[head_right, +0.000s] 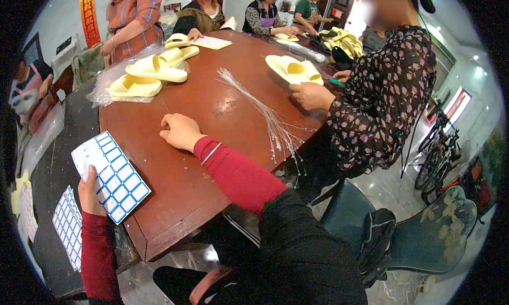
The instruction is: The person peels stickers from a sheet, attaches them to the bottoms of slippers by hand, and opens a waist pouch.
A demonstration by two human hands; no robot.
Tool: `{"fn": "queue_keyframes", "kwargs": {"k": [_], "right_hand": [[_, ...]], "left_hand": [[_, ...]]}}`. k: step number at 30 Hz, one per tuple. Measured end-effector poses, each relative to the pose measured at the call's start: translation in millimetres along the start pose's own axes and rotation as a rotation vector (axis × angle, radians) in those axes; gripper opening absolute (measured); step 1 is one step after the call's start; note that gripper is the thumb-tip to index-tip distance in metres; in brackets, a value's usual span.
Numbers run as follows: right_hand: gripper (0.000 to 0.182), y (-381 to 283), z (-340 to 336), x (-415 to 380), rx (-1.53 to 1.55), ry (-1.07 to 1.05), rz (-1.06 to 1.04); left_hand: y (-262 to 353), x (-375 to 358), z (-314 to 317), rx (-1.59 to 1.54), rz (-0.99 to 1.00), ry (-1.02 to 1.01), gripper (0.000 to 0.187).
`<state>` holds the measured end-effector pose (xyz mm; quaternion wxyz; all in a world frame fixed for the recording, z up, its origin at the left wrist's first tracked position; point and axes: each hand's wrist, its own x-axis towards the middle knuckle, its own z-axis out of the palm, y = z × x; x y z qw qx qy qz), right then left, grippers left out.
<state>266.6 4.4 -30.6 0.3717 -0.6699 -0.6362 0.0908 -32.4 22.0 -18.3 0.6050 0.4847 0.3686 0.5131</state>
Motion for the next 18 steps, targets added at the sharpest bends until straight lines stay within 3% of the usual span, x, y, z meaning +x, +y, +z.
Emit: {"fn": "queue_keyframes", "kwargs": {"k": [18], "right_hand": [[0.022, -8.8, -3.0, -3.7, -0.021, -0.014, -0.009]], "left_hand": [[2.5, 2.4, 0.8, -0.002, 0.001, -0.044, 0.047]]}}
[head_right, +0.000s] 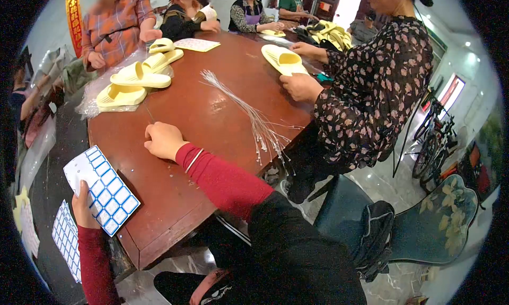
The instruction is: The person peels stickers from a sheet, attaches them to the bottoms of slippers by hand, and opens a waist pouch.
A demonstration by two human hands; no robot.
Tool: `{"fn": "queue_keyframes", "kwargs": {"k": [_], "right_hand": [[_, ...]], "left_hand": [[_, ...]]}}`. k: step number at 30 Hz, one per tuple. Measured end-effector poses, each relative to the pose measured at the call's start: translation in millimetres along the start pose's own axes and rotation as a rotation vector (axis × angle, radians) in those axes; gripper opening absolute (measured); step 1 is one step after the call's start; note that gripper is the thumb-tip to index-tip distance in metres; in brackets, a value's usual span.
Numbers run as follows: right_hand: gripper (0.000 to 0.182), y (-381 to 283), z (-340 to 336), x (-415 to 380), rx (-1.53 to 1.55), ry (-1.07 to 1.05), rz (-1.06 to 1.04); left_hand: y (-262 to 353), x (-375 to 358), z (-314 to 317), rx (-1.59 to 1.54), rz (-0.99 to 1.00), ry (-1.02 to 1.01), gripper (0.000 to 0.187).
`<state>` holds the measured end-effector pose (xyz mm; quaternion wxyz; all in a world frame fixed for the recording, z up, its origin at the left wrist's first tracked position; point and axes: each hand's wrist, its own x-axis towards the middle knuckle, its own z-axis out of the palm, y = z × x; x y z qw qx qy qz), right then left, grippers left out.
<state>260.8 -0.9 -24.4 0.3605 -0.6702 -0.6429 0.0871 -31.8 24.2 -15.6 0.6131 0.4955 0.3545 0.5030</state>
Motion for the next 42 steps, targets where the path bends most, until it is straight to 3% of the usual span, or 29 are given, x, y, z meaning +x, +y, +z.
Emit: {"fn": "queue_keyframes", "kwargs": {"k": [42], "right_hand": [[0.019, -4, -3, 3, -0.021, -0.018, -0.029]], "left_hand": [[8, -4, 5, 0.061, -0.029, 0.002, 0.046]]}}
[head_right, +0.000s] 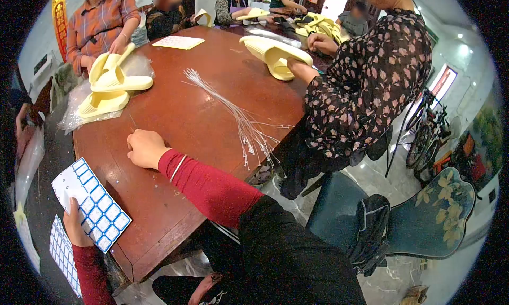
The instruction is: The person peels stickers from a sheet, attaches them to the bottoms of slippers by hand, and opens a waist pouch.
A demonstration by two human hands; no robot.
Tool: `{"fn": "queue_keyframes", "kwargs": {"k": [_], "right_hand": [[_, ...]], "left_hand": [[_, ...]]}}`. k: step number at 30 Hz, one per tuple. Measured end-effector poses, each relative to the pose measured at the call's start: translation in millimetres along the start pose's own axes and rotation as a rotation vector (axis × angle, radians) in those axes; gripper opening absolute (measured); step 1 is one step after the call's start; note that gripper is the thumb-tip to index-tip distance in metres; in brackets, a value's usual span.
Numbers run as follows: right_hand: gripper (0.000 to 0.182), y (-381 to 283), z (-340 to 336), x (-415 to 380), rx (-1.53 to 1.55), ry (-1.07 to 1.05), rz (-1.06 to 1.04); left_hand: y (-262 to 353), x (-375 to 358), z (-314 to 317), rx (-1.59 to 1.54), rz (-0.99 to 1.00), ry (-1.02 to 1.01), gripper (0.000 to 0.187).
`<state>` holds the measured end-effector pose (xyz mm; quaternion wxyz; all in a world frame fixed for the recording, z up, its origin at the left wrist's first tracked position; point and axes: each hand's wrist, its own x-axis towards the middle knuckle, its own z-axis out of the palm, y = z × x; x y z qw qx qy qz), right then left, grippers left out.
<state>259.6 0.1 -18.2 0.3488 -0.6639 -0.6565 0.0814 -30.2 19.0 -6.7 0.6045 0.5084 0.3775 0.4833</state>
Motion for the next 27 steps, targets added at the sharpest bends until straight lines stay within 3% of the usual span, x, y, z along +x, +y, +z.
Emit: {"fn": "queue_keyframes", "kwargs": {"k": [27], "right_hand": [[0.018, 0, -3, -3, -0.038, -0.027, -0.005]], "left_hand": [[4, -7, 7, 0.01, 0.02, 0.006, 0.048]]}}
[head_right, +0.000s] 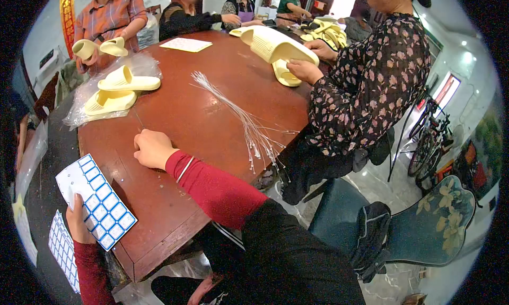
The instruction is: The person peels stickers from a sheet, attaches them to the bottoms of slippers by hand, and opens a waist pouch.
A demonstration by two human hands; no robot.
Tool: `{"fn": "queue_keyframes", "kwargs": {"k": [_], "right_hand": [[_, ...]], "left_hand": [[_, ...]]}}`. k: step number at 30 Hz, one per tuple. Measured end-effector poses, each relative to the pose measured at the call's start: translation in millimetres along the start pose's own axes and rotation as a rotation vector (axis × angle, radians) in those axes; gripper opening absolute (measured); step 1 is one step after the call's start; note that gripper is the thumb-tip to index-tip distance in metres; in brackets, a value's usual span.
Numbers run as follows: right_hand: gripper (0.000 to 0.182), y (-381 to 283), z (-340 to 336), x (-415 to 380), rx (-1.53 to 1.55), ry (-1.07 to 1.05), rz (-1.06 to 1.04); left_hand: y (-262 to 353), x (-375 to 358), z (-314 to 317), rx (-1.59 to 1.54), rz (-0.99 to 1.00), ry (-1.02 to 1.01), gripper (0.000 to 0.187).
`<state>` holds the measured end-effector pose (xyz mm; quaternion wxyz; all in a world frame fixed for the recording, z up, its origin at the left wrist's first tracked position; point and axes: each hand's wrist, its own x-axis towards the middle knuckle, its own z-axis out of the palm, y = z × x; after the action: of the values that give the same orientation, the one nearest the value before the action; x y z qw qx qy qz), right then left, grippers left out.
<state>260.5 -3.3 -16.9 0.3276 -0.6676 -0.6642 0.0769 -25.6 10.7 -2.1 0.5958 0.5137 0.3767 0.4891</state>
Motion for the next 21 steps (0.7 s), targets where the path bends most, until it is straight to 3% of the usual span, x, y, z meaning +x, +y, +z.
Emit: {"fn": "queue_keyframes", "kwargs": {"k": [21], "right_hand": [[0.019, -2.5, -2.3, 0.5, -0.004, -0.022, 0.005]], "left_hand": [[1.6, 0.8, -1.5, 0.037, -0.004, -0.003, 0.045]]}}
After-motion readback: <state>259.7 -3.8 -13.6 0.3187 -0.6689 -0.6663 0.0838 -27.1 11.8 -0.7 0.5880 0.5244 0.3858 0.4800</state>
